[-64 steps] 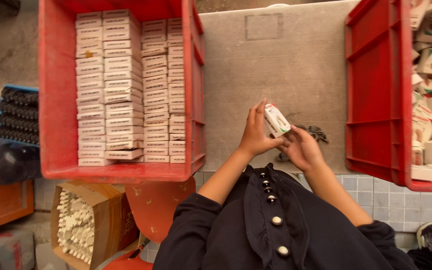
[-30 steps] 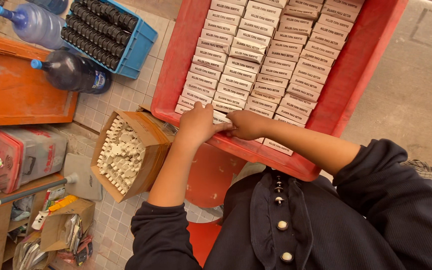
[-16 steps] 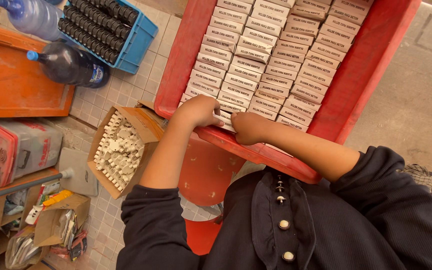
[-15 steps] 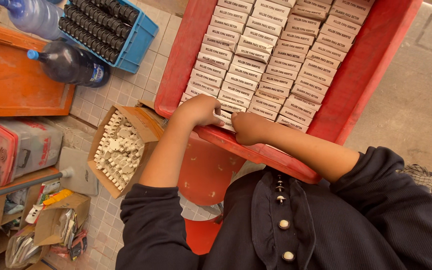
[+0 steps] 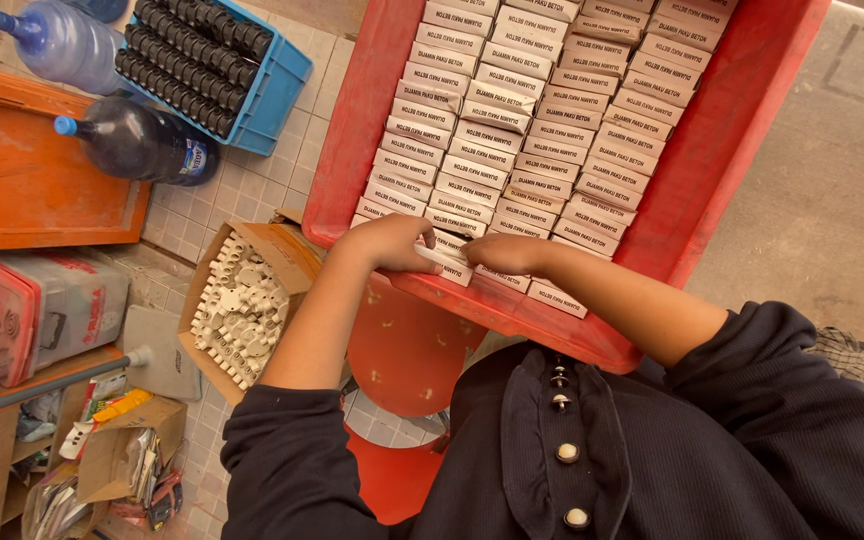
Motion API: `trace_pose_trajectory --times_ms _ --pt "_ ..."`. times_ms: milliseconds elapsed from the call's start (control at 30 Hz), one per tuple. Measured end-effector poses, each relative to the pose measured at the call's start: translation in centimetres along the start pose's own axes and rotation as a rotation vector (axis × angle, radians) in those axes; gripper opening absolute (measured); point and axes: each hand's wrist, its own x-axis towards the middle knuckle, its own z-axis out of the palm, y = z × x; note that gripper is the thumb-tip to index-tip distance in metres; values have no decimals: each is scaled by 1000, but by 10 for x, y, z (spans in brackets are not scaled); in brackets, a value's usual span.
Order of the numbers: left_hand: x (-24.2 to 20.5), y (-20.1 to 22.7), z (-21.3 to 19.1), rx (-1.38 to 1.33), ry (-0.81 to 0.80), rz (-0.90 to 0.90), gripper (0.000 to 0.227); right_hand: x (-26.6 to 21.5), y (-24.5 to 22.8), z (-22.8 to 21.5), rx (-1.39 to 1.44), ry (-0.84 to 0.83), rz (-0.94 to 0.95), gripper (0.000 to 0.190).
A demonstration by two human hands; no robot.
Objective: The person cleans small white boxes using a cloth by hand and then places them into a red crate.
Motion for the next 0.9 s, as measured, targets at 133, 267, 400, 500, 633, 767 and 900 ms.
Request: trace_pose_trajectory --times_ms 133,267,400,500,633,767,900 --pt "-2 0 2 -6 -29 -16 63 13 6 4 512 93 212 65" --pt "3 -1 0 -2 -32 4 63 34 28 16 719 33 251 64" --pt "6 -1 -2 14 -20 47 63 43 39 15 430 216 174 32" --pt "-14 21 -11 -60 -77 119 61 26 28 6 202 205 168 32" --pt "20 8 13 -92 -100 165 68 -16 14 -6 238 18 294 37" --pt "40 13 30 -30 -133 170 70 -30 -2 -14 226 -40 386 48" --pt "36 25 25 39 -224 120 74 -86 -79 -19 79 -138 373 85"
